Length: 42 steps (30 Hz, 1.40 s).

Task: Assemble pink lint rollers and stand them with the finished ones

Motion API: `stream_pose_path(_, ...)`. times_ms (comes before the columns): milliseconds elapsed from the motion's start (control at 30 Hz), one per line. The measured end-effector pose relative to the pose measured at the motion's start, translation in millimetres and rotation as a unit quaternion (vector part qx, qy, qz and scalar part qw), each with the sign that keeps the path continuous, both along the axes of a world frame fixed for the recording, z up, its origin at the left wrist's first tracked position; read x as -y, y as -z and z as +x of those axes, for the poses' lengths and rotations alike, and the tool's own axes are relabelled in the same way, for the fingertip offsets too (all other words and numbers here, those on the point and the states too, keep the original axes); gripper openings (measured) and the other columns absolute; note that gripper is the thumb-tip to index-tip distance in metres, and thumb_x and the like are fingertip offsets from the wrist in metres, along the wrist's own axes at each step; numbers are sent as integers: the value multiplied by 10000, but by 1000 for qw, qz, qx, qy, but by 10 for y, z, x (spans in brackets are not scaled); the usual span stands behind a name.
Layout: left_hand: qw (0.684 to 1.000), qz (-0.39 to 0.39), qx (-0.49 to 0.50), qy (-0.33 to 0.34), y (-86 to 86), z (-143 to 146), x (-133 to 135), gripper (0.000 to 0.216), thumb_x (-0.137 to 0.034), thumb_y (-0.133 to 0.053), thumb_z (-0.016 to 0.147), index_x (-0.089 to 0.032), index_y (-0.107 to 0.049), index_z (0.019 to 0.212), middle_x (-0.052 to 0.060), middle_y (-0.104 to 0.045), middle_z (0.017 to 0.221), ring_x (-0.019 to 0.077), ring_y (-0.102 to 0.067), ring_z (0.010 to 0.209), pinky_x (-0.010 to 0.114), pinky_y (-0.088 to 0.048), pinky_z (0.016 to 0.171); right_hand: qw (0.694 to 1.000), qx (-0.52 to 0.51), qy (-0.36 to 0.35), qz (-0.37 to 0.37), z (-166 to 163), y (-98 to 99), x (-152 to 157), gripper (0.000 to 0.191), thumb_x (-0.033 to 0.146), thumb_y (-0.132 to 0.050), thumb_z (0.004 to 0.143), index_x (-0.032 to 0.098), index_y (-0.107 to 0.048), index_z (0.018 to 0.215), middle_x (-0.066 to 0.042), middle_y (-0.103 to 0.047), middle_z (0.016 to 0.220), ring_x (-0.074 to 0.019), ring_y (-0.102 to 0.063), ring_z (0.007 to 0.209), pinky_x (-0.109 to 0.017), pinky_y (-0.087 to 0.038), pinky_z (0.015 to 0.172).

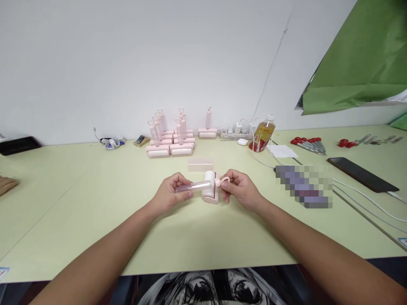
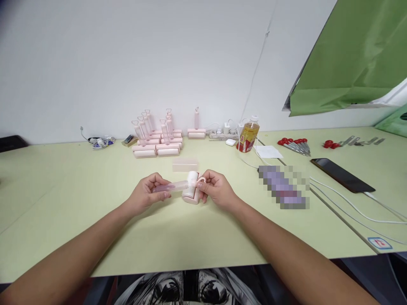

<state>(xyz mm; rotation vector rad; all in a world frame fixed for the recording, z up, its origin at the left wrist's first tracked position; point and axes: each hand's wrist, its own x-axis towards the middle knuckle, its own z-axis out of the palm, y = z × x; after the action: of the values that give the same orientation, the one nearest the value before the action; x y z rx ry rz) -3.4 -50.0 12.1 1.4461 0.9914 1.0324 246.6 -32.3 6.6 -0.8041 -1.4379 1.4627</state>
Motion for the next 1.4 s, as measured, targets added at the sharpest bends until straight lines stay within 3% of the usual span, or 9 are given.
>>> stream_pose_path(267,999,24,-37,27,61,-12,9,287,-278,-764,712,-148,-566,874,28,-653,868,110,-553,709,239,-422,648,999,15,-40,2,-30,46,27,347,451,-740,750,187,-514,741,3,-642,580,-119,-577,474,-237,-488,428)
stream_pose_path(433,995,44,-81,38,56,-18,14,275,-317,-724,759,-147,-573,914,30,-646,871,116,-555,714,242,-425,651,994,90,-64,1,-15,27,50,365,491,-690,783,197,-474,758,21,-618,557,-109,-545,442,-226,-446,425)
stream_pose_path(633,988,90,-118,35,46,-38,33,293,-384,-675,804,-160,-554,949,54,-669,946,149,-600,786,269,-467,700,959,250,-77,111,59,-23,85,426,522,-465,925,163,-544,709,5,-556,592,-103,-514,526,-225,-398,517)
stream_pose_path(700,972,127,-192,41,14,-36,45,290,-390,-633,835,-168,-572,1013,56,-669,961,162,-607,814,279,-469,716,950,269,-91,128,75,-21,89,470,529,-402,948,158,-555,705,-4,-556,605,-112,-524,551,-233,-404,551)
stream_pose_path(800,923,205,-322,59,-39,-12,73,309,-369,-544,891,-192,-579,1142,57,-671,967,185,-608,848,303,-465,743,945,283,-102,132,79,-27,97,499,540,-360,958,159,-556,703,0,-539,596,-112,-496,538,-230,-382,541)
stream_pose_path(900,879,267,-389,68,-64,16,100,307,-340,-462,931,-187,-584,1167,66,-669,941,202,-604,868,319,-464,756,938,300,-94,145,73,-55,108,503,531,-353,962,163,-539,673,12,-508,575,-102,-443,514,-223,-340,520)
stream_pose_path(1133,837,344,-416,86,-51,1,108,298,-319,-422,956,-174,-553,1181,66,-658,920,188,-595,801,304,-464,711,923,328,-105,172,67,-95,125,459,493,-366,964,171,-507,668,16,-504,593,-107,-425,535,-222,-326,536)
stream_pose_path(1400,820,396,-405,78,-43,10,120,269,-286,-417,947,-164,-552,1145,76,-643,875,191,-582,763,302,-449,670,918,321,-134,191,70,-68,136,430,483,-339,975,181,-480,703,19,-484,619,-113,-418,554,-229,-321,544)
